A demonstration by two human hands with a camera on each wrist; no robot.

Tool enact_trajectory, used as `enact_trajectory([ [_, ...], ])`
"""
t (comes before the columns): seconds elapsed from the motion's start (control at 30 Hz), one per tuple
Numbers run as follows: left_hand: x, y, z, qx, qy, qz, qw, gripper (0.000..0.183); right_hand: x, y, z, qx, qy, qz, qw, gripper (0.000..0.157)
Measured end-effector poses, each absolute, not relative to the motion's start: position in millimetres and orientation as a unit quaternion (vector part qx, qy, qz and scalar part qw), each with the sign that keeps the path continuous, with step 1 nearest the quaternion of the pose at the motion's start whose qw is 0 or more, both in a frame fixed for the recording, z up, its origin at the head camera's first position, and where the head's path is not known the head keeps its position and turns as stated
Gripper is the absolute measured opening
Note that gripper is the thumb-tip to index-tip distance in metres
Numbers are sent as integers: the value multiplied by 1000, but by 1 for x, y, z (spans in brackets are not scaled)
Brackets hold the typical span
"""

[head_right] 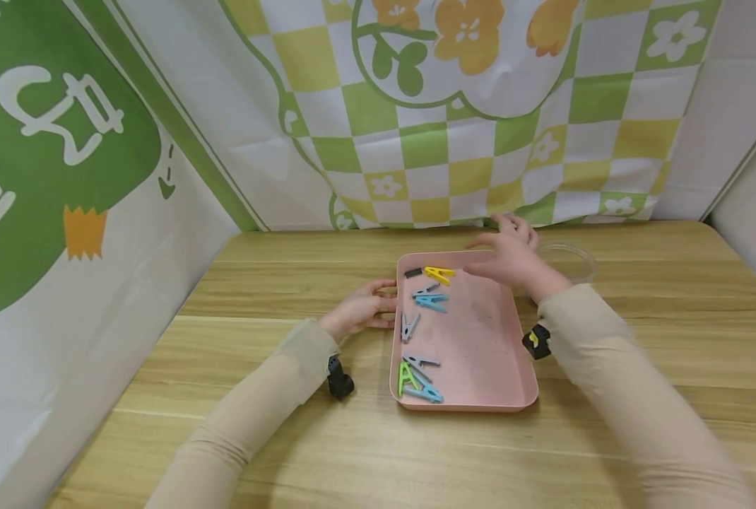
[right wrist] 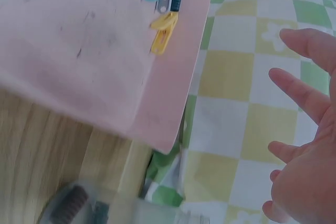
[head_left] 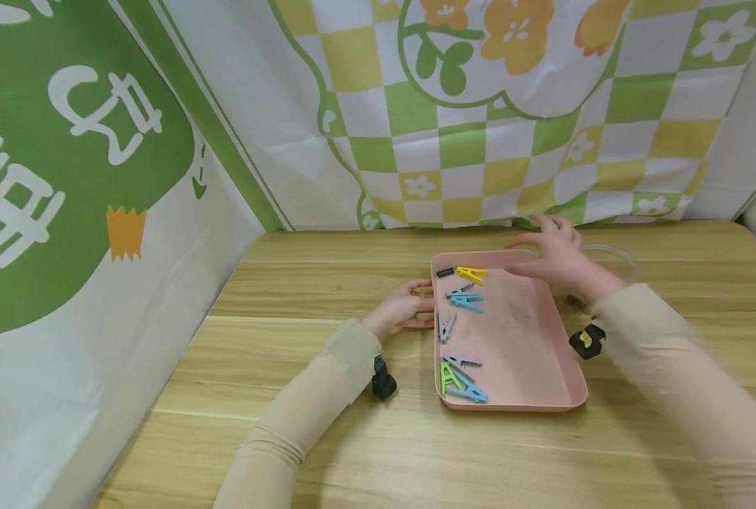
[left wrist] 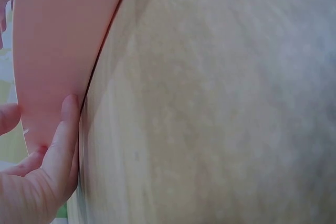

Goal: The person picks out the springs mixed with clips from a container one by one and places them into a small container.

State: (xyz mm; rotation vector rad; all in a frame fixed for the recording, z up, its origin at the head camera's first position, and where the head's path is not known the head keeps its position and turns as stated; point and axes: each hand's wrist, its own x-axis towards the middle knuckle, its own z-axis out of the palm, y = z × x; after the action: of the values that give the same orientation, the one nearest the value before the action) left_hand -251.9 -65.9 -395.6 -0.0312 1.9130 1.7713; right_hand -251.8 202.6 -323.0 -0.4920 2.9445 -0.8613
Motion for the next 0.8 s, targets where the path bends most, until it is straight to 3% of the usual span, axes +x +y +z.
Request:
enact_trajectory([
  [0.8,-253,-66,-396,-13,708,655,265,57,-271,155,-346,-151,944,-290,53,39],
])
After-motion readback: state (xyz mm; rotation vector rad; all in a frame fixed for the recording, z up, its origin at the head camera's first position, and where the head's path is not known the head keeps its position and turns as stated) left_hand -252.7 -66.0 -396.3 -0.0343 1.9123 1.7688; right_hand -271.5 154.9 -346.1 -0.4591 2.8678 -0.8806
